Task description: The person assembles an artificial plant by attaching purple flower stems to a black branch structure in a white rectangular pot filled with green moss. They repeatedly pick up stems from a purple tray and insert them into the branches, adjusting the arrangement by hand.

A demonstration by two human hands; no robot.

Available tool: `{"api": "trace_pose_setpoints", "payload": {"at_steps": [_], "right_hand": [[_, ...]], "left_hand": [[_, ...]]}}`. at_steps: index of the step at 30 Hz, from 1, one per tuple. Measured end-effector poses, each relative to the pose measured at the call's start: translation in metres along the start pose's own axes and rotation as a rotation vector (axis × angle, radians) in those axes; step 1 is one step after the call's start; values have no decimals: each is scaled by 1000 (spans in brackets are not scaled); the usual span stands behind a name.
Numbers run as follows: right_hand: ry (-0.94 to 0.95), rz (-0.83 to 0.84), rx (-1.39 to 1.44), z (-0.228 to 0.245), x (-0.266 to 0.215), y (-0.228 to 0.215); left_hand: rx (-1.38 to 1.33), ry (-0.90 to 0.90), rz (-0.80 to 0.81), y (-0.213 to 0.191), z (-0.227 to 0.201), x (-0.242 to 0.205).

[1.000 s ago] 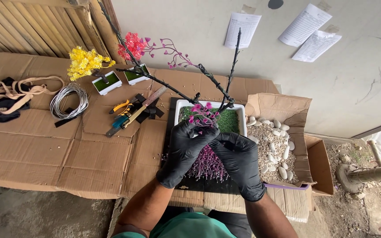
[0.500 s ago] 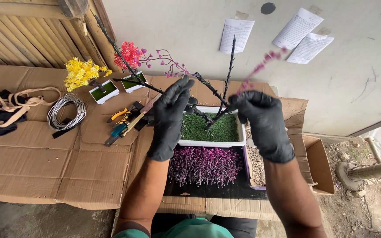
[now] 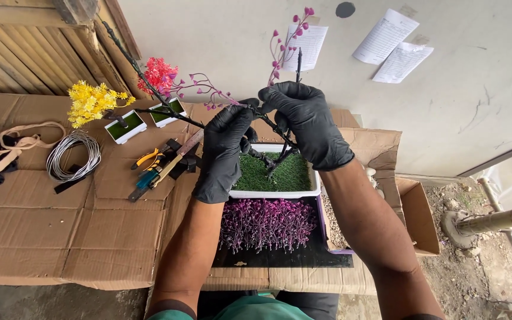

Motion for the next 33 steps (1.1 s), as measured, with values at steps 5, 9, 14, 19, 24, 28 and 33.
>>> {"api": "trace_pose_setpoints", "payload": {"at_steps": [5, 9, 14, 19, 24, 28, 33], "right_hand": [[-83, 26, -15, -28, 16, -15], [-55, 53, 18, -34, 22, -21], [32, 98, -25, -39, 19, -30], [139, 59, 0, -54, 27, -37], [250, 76, 13, -56, 30, -38], [269, 81, 8, -45, 29, -33], [279, 105, 13, -34, 28, -30]], "left_hand": [[-83, 140, -239, -8, 26, 10], [-42, 169, -213, -5, 25, 6], [57, 286, -242, 2, 23, -1], [96, 285, -313, 8, 29, 0], [49, 346, -296, 12, 22, -2], [-13, 277, -208, 25, 0, -10], [91, 367, -352, 24, 9, -5]]}}
Point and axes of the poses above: each hand's wrist, its own x-axis towards the middle knuckle, its own y-axis out of the palm, z = x × y, the point moved 4 cm from there along x, towards the middle knuckle, and after that the axes turned 6 degrees about z, right-handed, at the moved point
